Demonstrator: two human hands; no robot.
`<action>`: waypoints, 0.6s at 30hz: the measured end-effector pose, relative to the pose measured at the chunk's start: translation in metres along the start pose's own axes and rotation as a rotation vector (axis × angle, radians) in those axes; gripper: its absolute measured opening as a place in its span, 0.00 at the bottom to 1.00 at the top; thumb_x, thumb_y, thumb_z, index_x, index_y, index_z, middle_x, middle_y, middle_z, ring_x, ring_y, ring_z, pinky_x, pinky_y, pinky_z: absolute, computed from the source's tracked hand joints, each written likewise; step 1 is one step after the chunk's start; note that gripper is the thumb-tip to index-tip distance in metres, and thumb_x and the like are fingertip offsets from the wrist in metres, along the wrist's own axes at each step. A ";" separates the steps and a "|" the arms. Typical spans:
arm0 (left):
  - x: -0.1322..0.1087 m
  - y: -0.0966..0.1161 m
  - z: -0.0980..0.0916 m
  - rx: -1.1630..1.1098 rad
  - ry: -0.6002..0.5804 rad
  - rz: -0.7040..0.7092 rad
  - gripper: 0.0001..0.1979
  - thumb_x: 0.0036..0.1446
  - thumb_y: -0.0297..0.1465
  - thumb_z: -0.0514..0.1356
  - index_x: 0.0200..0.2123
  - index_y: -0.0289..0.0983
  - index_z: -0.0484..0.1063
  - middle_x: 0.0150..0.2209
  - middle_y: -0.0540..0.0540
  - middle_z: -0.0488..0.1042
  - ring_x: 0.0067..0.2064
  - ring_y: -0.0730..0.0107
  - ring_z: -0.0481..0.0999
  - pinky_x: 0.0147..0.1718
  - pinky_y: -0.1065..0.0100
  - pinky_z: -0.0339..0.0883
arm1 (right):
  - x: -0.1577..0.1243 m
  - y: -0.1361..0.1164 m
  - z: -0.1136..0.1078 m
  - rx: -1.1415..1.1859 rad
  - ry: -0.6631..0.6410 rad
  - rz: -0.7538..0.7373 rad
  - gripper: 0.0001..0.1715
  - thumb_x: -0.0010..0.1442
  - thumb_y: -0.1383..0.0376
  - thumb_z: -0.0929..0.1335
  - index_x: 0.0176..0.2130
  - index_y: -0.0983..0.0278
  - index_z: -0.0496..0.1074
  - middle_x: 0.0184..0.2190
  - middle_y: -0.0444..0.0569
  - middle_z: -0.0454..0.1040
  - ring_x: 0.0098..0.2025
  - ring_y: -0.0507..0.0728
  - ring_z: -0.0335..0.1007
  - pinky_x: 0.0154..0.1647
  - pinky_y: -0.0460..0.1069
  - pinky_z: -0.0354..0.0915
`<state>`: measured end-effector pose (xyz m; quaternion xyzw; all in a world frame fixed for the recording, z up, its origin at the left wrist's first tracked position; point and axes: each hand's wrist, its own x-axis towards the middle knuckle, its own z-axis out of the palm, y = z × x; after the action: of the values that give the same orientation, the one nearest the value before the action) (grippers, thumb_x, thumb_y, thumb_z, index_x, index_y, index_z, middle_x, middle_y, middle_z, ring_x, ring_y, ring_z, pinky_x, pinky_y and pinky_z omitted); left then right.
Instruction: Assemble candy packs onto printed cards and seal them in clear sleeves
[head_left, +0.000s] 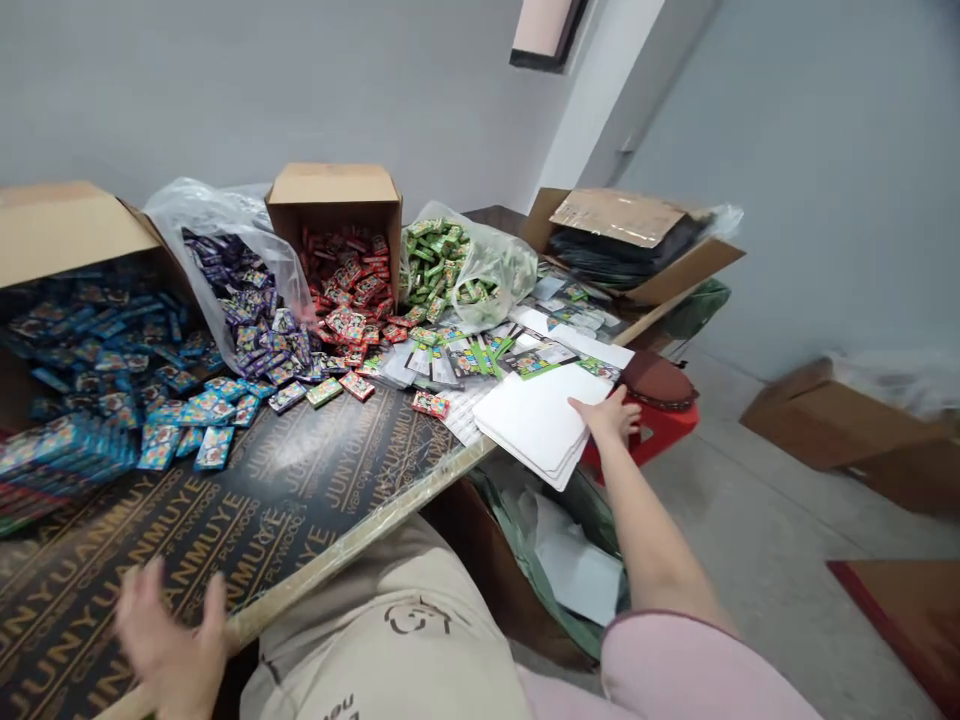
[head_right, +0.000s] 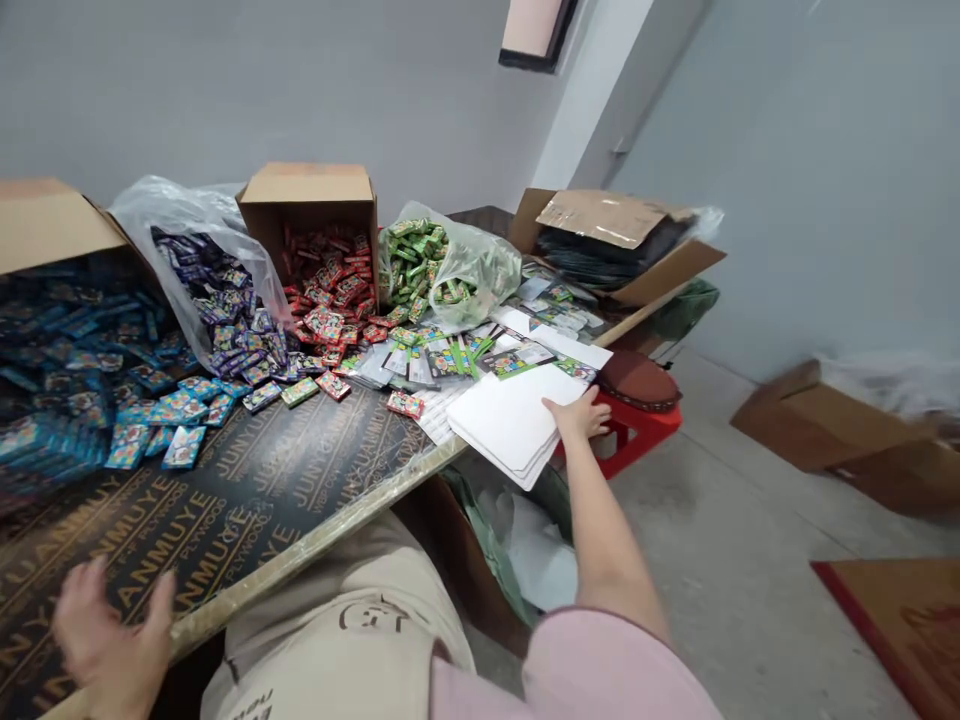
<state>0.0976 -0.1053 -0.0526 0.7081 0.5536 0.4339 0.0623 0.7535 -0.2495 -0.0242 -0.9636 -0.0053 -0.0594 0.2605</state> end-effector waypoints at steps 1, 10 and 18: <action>0.013 0.013 0.019 0.019 -0.044 0.070 0.34 0.56 0.40 0.59 0.63 0.35 0.55 0.65 0.33 0.53 0.66 0.42 0.51 0.62 0.42 0.47 | -0.001 -0.005 0.006 -0.062 0.064 -0.132 0.54 0.48 0.53 0.73 0.65 0.65 0.50 0.62 0.73 0.50 0.63 0.76 0.50 0.55 0.67 0.52; 0.058 0.079 0.100 0.107 -0.400 0.397 0.18 0.61 0.35 0.54 0.52 0.37 0.68 0.63 0.34 0.56 0.62 0.47 0.61 0.57 0.47 0.60 | 0.016 -0.106 0.078 -0.424 -0.328 -0.756 0.58 0.48 0.37 0.66 0.67 0.59 0.46 0.67 0.69 0.43 0.68 0.78 0.33 0.59 0.71 0.38; 0.056 0.055 0.102 0.155 -0.427 0.323 0.20 0.61 0.40 0.52 0.51 0.34 0.69 0.60 0.32 0.60 0.59 0.45 0.64 0.54 0.48 0.63 | 0.008 -0.089 0.073 -0.551 -0.300 -0.612 0.43 0.60 0.44 0.61 0.64 0.68 0.53 0.50 0.72 0.69 0.53 0.72 0.65 0.50 0.62 0.57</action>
<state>0.2078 -0.0394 -0.0537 0.8652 0.4394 0.2354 0.0533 0.7661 -0.1357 -0.0413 -0.9491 -0.3125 0.0074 -0.0395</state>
